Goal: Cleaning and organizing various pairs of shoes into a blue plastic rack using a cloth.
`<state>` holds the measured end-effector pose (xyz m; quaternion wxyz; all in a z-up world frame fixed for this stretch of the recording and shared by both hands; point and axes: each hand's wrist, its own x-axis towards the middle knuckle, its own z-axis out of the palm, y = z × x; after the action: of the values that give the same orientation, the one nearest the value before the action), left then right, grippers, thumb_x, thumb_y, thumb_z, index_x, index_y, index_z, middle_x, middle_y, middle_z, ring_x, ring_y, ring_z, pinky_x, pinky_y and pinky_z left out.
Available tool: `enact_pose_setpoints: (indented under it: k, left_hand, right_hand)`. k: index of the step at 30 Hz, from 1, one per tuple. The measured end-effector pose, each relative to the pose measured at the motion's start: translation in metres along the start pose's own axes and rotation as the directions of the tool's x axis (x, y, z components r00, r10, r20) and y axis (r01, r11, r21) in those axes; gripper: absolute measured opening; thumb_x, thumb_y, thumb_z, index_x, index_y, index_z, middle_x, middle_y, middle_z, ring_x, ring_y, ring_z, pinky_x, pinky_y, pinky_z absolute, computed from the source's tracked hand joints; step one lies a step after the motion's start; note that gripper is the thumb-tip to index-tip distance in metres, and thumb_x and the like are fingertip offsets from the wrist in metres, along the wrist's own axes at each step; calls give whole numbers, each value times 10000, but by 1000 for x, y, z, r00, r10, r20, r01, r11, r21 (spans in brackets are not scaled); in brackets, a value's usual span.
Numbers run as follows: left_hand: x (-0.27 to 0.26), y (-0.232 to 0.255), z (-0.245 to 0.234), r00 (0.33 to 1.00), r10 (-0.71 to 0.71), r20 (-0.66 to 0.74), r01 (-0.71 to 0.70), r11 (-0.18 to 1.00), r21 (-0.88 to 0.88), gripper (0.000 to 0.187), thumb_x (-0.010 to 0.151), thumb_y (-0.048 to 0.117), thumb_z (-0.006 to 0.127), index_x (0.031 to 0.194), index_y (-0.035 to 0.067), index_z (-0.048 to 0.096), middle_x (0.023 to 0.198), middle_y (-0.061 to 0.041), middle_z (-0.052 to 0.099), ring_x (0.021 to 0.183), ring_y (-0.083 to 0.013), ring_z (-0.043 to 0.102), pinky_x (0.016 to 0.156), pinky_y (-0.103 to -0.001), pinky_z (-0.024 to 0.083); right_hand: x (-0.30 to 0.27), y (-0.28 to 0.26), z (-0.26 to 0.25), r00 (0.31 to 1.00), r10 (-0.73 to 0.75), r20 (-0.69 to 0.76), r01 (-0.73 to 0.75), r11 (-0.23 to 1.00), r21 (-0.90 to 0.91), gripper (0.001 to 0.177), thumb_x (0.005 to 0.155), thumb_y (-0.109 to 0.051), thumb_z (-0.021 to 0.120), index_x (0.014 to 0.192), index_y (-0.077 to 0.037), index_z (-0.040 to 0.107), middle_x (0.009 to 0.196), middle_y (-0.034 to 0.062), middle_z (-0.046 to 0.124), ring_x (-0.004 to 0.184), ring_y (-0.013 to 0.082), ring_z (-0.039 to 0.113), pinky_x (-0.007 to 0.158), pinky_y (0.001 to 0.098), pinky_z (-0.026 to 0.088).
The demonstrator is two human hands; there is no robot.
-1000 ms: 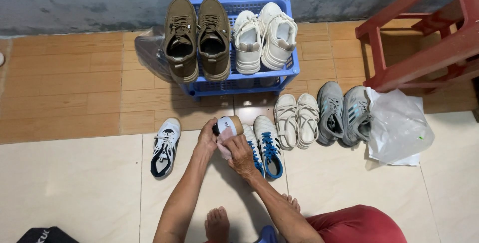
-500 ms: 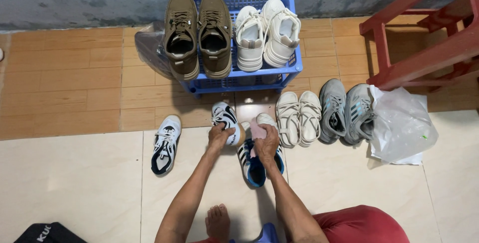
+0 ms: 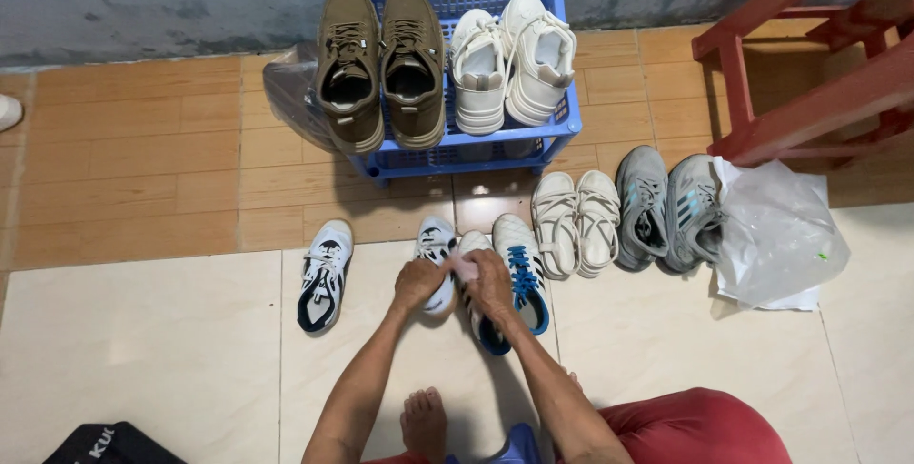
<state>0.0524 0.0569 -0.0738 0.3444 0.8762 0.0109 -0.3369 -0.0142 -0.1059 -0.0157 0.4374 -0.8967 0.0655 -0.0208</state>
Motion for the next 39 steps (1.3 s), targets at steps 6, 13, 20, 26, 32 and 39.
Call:
enact_pose_setpoints:
  k: [6,13,20,26,32,39]
  left_hand:
    - [-4,-10,17,995,92,-30,-84,974,211,411,749,389,742,840,-10,779,875,-226,761,854,-351,738,833,-458,580]
    - [17,-1,-1,990,138,-33,-137,990,23,304,788,293,712,935,32,762,904,-160,762,819,-294,732,737,-418,590]
    - [-15,53,-13,945,275,179,-125,807,-577,177,789,204,792,818,70,680,741,-70,697,665,-155,653,595,-321,553]
    - [-45,99,-21,930,331,158,-189,801,-568,200,739,208,844,773,97,681,724,-65,704,622,-141,646,557,-312,543]
    - [-56,98,-3,893,442,78,-446,895,29,178,711,218,788,726,47,740,698,-142,746,584,-218,678,623,-348,565]
    - [-88,106,-12,704,707,-66,-689,703,174,162,736,177,743,763,29,683,711,-143,690,604,-278,650,589,-431,547]
  right_hand:
    - [-4,11,14,997,40,-65,-39,999,18,386,718,49,628,1091,-42,671,1072,144,684,996,314,656,904,447,538]
    - [11,-20,10,995,-18,-94,44,960,276,441,683,108,559,1081,-45,674,1042,119,700,968,290,700,928,388,590]
    - [34,16,-55,861,17,-508,-33,999,-22,378,740,86,675,1081,-78,677,1048,111,681,979,296,678,799,400,586]
    - [37,-2,-81,832,-25,-554,-5,999,-53,290,782,19,726,1060,-53,687,1020,137,673,989,319,655,860,439,544]
    - [35,-58,-72,966,-94,-240,125,985,118,301,750,21,716,1040,-62,703,1037,131,685,1003,298,668,873,414,544]
    - [41,34,-84,865,2,-502,-54,995,-89,358,743,122,575,1008,-78,710,1017,121,703,990,328,651,908,429,525]
